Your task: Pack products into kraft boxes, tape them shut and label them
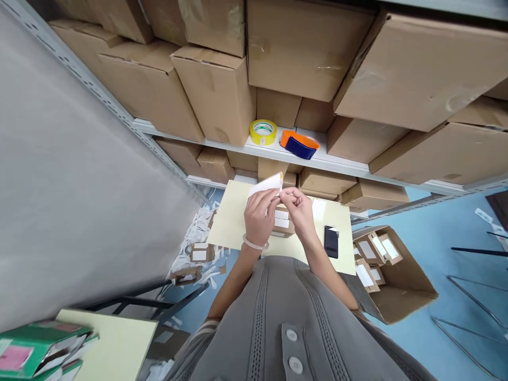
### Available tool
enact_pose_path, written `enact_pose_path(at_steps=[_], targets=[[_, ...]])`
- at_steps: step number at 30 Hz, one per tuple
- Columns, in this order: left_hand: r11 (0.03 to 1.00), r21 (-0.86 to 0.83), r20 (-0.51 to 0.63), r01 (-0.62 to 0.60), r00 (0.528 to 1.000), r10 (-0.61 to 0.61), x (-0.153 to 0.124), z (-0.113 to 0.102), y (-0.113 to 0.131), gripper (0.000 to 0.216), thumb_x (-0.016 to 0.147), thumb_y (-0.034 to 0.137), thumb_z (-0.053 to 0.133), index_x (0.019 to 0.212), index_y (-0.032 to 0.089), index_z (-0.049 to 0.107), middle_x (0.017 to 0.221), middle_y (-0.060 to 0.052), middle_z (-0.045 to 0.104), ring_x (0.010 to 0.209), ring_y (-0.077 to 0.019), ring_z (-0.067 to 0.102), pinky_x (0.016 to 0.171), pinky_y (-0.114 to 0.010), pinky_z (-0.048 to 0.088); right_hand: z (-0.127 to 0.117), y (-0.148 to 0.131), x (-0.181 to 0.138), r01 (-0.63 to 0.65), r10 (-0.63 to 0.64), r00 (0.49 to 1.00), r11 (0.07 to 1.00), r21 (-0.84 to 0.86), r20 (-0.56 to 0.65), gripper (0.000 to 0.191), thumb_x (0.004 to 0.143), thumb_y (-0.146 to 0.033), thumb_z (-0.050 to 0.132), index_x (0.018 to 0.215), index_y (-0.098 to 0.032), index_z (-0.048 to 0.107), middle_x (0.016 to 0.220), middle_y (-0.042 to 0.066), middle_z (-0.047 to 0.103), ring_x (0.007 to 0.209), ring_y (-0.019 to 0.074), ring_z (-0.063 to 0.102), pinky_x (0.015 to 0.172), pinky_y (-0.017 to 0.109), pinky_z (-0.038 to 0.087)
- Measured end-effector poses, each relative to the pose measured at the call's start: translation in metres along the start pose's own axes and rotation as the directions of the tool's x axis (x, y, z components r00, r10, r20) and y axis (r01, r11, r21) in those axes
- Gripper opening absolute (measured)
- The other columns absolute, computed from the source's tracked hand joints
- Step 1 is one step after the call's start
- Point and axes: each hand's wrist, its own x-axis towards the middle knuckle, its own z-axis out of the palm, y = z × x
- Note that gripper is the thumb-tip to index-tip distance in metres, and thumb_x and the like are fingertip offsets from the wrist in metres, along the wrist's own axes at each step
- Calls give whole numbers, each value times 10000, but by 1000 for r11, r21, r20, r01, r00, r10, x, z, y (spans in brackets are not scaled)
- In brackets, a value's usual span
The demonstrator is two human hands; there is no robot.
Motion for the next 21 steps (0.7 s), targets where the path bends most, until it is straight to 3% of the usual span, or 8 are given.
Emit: enact_pose_path(at_steps=[6, 21], targets=[[994, -91, -20, 60, 998, -62, -2, -15, -4, 235, 986, 241, 510, 1058, 241, 734, 968, -28, 764, 941, -151, 688, 885, -335, 549, 3, 0, -5, 27, -25, 997, 999, -25, 78, 288, 865, -506, 657, 892, -219, 651, 754, 6, 729, 777, 185, 714, 825, 351, 563], [990, -99, 1, 104, 995, -104, 3, -26, -5, 229, 990, 276, 506, 1045, 239, 725, 951, -31, 757, 901, -147, 688, 858, -317, 549, 14, -6, -8, 95, -86, 994, 986, -137, 68, 283, 898, -504, 625, 898, -223, 661, 797, 13, 729, 822, 187, 704, 824, 338, 553]])
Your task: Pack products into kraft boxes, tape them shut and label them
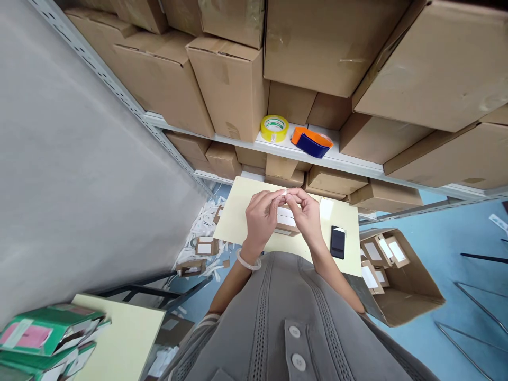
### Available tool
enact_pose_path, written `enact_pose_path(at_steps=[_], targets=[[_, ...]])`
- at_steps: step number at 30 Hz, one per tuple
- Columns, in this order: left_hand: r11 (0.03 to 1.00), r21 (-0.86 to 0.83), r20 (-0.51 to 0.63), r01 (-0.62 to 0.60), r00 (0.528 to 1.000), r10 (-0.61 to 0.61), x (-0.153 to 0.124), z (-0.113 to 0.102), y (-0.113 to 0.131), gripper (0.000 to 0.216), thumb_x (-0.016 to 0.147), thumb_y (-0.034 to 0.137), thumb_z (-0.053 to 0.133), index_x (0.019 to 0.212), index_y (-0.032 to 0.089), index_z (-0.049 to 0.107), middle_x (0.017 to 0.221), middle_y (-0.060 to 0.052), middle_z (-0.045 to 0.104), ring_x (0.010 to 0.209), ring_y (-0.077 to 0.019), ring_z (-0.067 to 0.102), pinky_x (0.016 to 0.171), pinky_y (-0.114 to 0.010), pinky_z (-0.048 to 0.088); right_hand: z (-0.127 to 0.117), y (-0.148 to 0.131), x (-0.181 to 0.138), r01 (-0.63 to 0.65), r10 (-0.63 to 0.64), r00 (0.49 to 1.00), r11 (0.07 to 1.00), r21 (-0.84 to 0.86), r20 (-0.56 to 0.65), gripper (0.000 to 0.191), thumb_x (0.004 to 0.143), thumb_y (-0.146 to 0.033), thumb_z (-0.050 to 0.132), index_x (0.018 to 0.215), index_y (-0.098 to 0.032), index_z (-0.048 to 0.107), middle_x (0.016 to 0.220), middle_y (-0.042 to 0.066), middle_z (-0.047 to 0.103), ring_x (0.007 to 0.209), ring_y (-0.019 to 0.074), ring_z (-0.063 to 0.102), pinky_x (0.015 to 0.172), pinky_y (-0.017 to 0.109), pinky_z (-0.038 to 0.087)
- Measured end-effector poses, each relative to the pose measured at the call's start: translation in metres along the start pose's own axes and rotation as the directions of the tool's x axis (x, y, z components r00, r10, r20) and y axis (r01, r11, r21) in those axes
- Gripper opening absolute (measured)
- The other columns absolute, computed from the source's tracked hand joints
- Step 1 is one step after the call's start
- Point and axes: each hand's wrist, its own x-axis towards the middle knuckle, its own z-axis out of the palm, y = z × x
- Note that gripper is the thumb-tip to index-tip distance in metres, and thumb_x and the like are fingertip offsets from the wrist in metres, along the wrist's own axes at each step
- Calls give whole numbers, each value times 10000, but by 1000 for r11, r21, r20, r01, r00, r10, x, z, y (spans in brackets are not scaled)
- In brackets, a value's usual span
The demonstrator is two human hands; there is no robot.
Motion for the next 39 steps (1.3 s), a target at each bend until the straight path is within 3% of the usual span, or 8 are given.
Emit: enact_pose_path(at_steps=[5, 8, 24, 39], targets=[[993, 69, -39, -98, 994, 101, 0, -5, -4, 219, 981, 206, 517, 1052, 234, 722, 951, -27, 762, 915, -150, 688, 903, -338, 533, 3, -5, -3, 0, -1, 999, 1000, 17, 34, 338, 956, -528, 514, 914, -236, 678, 850, 20, 724, 860, 189, 693, 834, 342, 552], [983, 111, -48, -149, 987, 155, -1, -8, -4, 227, 974, 173, 524, 1064, 243, 720, 948, -19, 764, 931, -149, 690, 957, -358, 515, 6, -7, -4, 7, -7, 1000, 1000, -11, 19, 307, 929, -524, 566, 877, -239, 667, 823, 11, 715, 824, 185, 686, 842, 348, 547], [983, 148, -28, -104, 994, 109, -8, -16, 0, 213, 979, 230, 530, 1073, 240, 722, 940, -23, 760, 928, -157, 678, 980, -367, 506, 9, -7, -10, 24, -22, 999, 998, -58, 34, 232, 917, -441, 610, 891, -218, 664, 828, 20, 729, 832, 180, 702, 820, 319, 536], [996, 64, -27, -66, 997, 67, -11, -13, 4, 180, 965, 252, 561, 1027, 241, 729, 915, -21, 757, 898, -157, 681, 925, -361, 520, 3, 1, -14, 38, -36, 999, 996, -76, 27, 196, 931, -408, 599, 905, -230, 676, 821, 17, 727, 816, 189, 701, 801, 323, 528]])
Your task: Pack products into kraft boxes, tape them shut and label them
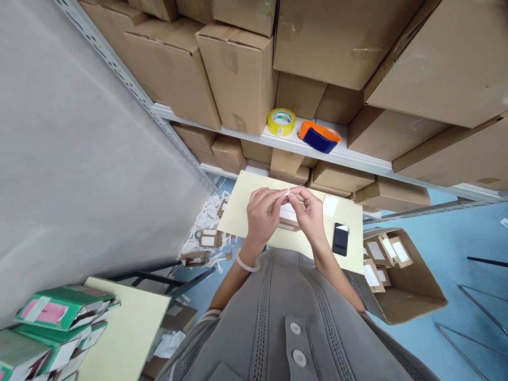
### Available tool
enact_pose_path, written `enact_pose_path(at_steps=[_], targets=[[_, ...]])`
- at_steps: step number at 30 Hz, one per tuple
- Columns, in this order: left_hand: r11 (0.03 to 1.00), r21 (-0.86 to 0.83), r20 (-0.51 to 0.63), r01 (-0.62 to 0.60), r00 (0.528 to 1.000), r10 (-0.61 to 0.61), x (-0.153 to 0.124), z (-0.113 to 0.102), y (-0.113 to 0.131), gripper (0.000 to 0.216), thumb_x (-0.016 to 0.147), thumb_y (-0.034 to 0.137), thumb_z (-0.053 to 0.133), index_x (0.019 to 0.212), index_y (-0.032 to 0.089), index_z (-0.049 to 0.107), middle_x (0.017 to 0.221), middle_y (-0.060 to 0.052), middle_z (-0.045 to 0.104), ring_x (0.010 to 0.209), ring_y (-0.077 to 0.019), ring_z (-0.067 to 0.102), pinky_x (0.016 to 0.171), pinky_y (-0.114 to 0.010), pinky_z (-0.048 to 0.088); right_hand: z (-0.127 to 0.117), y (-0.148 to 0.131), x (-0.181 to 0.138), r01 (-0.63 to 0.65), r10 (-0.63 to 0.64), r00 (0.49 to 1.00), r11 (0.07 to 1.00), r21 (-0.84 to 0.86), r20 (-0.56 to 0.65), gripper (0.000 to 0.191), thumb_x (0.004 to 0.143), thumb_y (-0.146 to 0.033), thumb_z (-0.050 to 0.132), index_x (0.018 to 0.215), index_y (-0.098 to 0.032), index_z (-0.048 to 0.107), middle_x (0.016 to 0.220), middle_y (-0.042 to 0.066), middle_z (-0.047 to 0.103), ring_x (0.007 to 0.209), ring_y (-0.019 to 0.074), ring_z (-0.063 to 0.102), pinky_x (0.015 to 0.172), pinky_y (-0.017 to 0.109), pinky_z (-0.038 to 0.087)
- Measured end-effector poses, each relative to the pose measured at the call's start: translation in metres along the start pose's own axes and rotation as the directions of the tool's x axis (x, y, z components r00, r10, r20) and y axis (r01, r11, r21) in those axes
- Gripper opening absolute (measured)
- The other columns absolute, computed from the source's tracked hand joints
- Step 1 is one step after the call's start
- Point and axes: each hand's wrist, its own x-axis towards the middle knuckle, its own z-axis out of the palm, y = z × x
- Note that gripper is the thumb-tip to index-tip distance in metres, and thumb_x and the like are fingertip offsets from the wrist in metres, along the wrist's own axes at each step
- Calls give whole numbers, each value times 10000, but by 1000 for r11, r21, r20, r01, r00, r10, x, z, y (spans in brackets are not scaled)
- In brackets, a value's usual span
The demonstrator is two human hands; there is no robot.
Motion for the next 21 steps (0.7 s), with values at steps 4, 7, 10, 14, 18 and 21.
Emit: enact_pose_path(at_steps=[4, 7, 10, 14, 18, 21], targets=[[1000, -29, -7, -6, 1000, 5, 0, 1, 2, 152, 950, 227, 583, 1011, 228, 722, 903, -21, 752, 878, -149, 673, 904, -342, 514, 0, -4, -1, 14, -14, 1000, 1000, -5, -7, 189, 930, -388, 598, 889, -224, 683, 800, 13, 720, 799, 182, 694, 777, 309, 523], [999, -38, -8, -12, 1000, 12, 0, 3, 2, 122, 937, 217, 604, 991, 221, 713, 893, -18, 749, 865, -147, 668, 893, -336, 512, 0, -7, -1, 26, -26, 1000, 999, -33, -15, 177, 922, -370, 606, 870, -222, 687, 764, 5, 711, 774, 176, 684, 755, 299, 519], [999, -31, -13, -5, 1000, 4, -1, 3, 2, 98, 934, 218, 610, 961, 219, 704, 874, -15, 746, 849, -147, 663, 887, -340, 509, -2, -6, -2, 33, -34, 999, 997, -71, -9, 163, 912, -359, 618, 858, -223, 690, 749, -2, 705, 745, 170, 675, 738, 294, 514], [999, -22, -10, 25, 1000, -26, -2, 3, 3, 104, 943, 244, 596, 935, 220, 697, 857, -14, 745, 839, -151, 659, 877, -348, 511, -3, -3, -2, 44, -44, 999, 994, -100, 3, 167, 912, -365, 617, 850, -227, 688, 750, -2, 704, 752, 172, 671, 727, 293, 510], [999, -19, -5, 45, 999, -45, -3, 3, 3, 117, 947, 259, 588, 936, 220, 698, 856, -18, 742, 852, -155, 661, 875, -350, 511, -3, -4, -1, 48, -48, 999, 993, -109, 3, 172, 916, -365, 603, 840, -230, 679, 745, 0, 698, 761, 175, 667, 717, 292, 518], [999, -26, -15, 38, 999, -38, -2, 3, 3, 111, 944, 246, 589, 937, 219, 697, 849, -18, 739, 850, -155, 659, 877, -350, 510, -2, -7, -1, 44, -46, 999, 992, -114, -12, 157, 901, -355, 615, 826, -229, 670, 735, -3, 692, 750, 174, 662, 713, 293, 525]])
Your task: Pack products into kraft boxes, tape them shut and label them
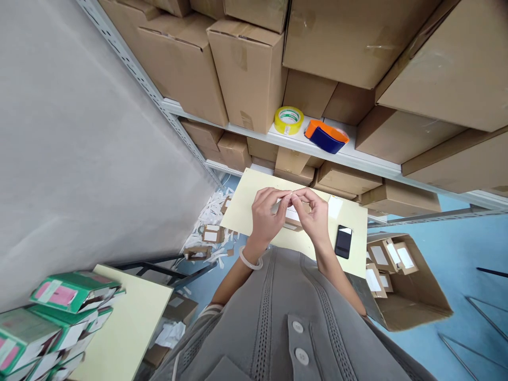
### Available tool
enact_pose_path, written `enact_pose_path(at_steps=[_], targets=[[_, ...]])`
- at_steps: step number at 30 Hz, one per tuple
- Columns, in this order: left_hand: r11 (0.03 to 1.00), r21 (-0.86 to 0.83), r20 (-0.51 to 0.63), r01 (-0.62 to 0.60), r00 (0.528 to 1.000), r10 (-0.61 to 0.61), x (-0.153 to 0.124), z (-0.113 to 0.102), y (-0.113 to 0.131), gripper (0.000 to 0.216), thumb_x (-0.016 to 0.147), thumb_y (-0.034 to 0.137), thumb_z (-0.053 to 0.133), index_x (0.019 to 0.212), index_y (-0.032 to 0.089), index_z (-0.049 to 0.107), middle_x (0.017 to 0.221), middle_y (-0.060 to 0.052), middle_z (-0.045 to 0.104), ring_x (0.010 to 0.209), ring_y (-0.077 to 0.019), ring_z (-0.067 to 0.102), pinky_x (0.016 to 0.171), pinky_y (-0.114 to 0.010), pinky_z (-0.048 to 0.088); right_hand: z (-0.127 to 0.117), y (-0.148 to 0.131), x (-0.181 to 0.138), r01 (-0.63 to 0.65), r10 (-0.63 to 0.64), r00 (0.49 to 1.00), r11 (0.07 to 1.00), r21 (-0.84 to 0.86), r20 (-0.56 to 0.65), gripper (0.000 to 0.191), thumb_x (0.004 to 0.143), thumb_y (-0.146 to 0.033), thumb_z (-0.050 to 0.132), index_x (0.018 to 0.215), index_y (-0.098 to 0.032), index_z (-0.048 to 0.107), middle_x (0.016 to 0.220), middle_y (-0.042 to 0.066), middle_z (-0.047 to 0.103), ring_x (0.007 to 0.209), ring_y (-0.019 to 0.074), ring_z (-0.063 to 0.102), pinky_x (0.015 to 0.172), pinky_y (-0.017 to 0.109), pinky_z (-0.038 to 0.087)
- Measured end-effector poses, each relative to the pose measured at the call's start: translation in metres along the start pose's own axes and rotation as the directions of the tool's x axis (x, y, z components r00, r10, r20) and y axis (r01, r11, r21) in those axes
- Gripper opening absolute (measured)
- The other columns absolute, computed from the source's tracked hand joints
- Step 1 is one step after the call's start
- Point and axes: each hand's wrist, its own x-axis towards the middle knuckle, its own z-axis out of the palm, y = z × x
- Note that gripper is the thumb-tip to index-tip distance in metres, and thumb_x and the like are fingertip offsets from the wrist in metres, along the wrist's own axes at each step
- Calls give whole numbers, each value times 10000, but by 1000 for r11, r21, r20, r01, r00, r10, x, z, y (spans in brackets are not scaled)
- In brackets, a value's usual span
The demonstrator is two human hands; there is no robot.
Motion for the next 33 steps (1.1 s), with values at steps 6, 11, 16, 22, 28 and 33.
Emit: enact_pose_path(at_steps=[6, 11, 16, 22, 28, 33], targets=[[999, -30, 21, 36, 999, -36, 0, 2, 3, 100, 940, 255, 593, 925, 227, 688, 850, -15, 737, 828, -155, 661, 858, -349, 502, 0, 0, 0, 4, -5, 999, 1000, -8, -39, 140, 881, -311, 618, 771, -224, 636, 678, -24, 659, 692, 155, 634, 697, 280, 505], [983, -91, 49, 162, 986, -158, 1, 1, 7, 138, 946, 281, 574, 857, 223, 661, 817, -7, 710, 808, -152, 653, 837, -332, 496, 0, 3, 1, 15, -18, 999, 998, -67, -38, 135, 861, -303, 623, 748, -230, 632, 682, -24, 675, 695, 158, 636, 733, 297, 498], [926, -184, 57, 330, 944, -325, 4, -3, -1, 176, 962, 320, 532, 860, 213, 627, 860, -20, 681, 829, -146, 638, 791, -286, 499, 0, 5, 3, 20, -18, 1000, 997, -75, 25, 89, 839, -243, 612, 755, -238, 642, 718, -17, 716, 717, 173, 667, 778, 323, 510], [874, -227, -101, 430, 882, -460, 8, -15, -23, 200, 969, 370, 511, 895, 204, 594, 865, -25, 646, 822, -139, 610, 758, -255, 486, 4, 10, 5, -17, 22, 998, 997, -80, 60, 102, 835, -254, 608, 738, -241, 637, 706, -11, 727, 711, 183, 679, 790, 342, 525], [808, -312, -189, 501, 800, -569, 2, -29, -45, 239, 965, 429, 504, 913, 204, 565, 825, -8, 588, 758, -116, 569, 689, -219, 454, 9, 17, 11, -48, 50, 995, 998, -29, 89, 96, 806, -233, 607, 715, -229, 637, 679, -18, 719, 690, 172, 684, 754, 318, 520], [756, -397, -246, 520, 733, -634, -10, -43, -71, 274, 960, 469, 488, 908, 205, 540, 748, 16, 563, 668, -103, 555, 647, -214, 459, 14, 28, 19, -117, 115, 987, 993, 10, 109, 86, 781, -253, 619, 704, -216, 628, 635, -22, 695, 651, 164, 658, 728, 311, 514]])
